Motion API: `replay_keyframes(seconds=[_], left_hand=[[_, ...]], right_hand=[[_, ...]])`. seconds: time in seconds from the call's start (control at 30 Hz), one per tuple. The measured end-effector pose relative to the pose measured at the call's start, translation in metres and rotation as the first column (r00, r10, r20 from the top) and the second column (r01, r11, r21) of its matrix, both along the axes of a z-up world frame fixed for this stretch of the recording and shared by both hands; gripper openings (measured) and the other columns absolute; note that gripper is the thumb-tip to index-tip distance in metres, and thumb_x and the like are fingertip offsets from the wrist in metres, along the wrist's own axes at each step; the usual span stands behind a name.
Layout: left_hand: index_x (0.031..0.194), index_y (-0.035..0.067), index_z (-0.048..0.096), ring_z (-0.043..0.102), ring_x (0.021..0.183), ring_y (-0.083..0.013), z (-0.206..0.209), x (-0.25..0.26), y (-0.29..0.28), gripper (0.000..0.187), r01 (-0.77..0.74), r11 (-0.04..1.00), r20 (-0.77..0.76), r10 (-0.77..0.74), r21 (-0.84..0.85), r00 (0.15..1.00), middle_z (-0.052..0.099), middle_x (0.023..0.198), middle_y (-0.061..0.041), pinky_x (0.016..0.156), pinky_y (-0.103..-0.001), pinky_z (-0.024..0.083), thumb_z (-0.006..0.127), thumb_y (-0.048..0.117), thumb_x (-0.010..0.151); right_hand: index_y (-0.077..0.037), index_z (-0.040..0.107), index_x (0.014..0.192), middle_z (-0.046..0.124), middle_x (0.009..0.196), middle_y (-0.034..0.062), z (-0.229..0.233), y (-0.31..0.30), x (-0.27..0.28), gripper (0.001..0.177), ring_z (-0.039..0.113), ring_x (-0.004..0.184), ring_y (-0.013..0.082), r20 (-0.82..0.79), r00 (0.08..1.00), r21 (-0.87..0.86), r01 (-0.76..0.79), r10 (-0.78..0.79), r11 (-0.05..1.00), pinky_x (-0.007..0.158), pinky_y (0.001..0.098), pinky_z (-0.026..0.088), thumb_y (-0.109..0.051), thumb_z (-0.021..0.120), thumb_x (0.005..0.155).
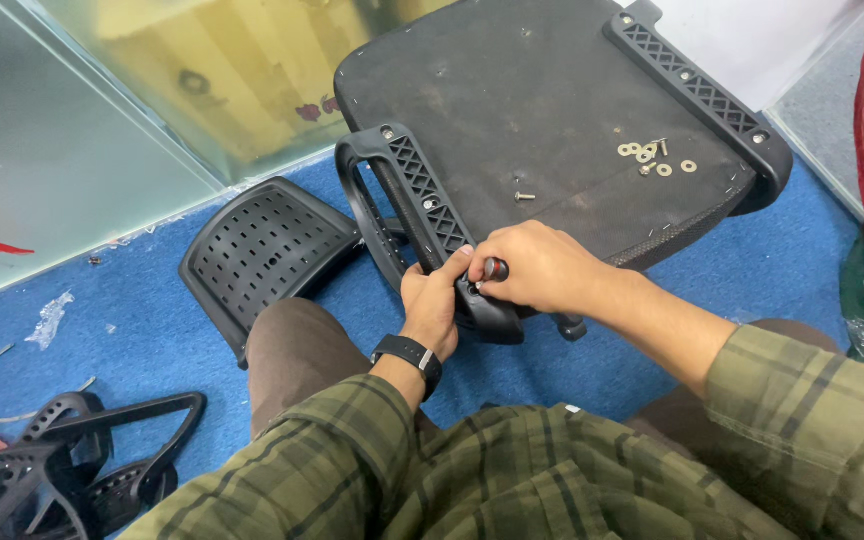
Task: The person uses a screwdriver to attach two black plastic armrests to an overturned office chair seat. They insert screws and washers into the mounting holes and tighten them by hand and with the tool. The chair remains upside down on the floor throughout the clip.
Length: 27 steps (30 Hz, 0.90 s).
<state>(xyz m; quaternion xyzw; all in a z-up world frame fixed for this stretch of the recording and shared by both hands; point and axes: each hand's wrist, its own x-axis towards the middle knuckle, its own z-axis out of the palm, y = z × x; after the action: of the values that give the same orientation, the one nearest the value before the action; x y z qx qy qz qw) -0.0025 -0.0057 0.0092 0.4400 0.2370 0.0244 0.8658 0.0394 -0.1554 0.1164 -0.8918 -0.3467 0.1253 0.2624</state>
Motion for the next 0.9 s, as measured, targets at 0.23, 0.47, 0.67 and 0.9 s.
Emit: replay_keyframes(seconds=[0.23,0.47,0.67,0.9], left_hand=[[0.092,-0.002,0.067,0.068,0.073,-0.0166,-0.001,0.001,-0.001,0.022,-0.004,1.000,0.006,0.004,0.001,1.000,0.071,0.086,-0.009,0.068,-0.031,0.055,0.079,0.016,0.084],[0.091,-0.001,0.067,0.068,0.072,-0.0167,-0.002,0.002,0.000,0.022,-0.001,1.000,0.005,0.001,0.008,1.000,0.071,0.086,-0.008,0.068,-0.031,0.055,0.079,0.016,0.085],[0.093,-0.002,0.067,0.068,0.072,-0.0172,0.003,0.001,-0.001,0.023,-0.009,1.000,-0.021,0.010,0.002,1.000,0.071,0.087,-0.009,0.068,-0.032,0.056,0.079,0.015,0.084],[0.099,-0.003,0.066,0.069,0.074,-0.0194,0.005,0.001,-0.001,0.026,-0.018,1.000,-0.025,0.018,-0.023,1.000,0.071,0.090,-0.010,0.070,-0.034,0.057,0.078,0.012,0.083]], right_hand=[[-0.013,0.079,0.094,0.076,0.090,0.0070,-0.001,0.001,-0.006,0.016,0.074,0.082,0.0290,0.009,1.000,0.090,0.010,-0.011,0.996,0.071,0.0407,0.056,-0.018,0.073,0.080],[-0.013,0.078,0.090,0.076,0.083,0.0076,-0.001,0.003,-0.008,0.015,0.074,0.079,0.0298,0.009,0.997,0.068,0.079,-0.080,0.995,0.069,0.0411,0.056,-0.017,0.074,0.077],[-0.009,0.075,0.081,0.074,0.080,0.0102,0.000,0.009,-0.012,0.010,0.071,0.078,0.0333,0.064,0.990,0.047,0.126,-0.128,0.991,0.066,0.0440,0.054,-0.018,0.075,0.077],[-0.006,0.055,0.108,0.064,0.094,0.0112,0.039,-0.005,0.005,0.033,0.066,0.091,0.0240,-0.158,0.983,0.258,0.133,-0.094,0.957,0.076,0.0357,0.053,-0.002,0.067,0.078]])
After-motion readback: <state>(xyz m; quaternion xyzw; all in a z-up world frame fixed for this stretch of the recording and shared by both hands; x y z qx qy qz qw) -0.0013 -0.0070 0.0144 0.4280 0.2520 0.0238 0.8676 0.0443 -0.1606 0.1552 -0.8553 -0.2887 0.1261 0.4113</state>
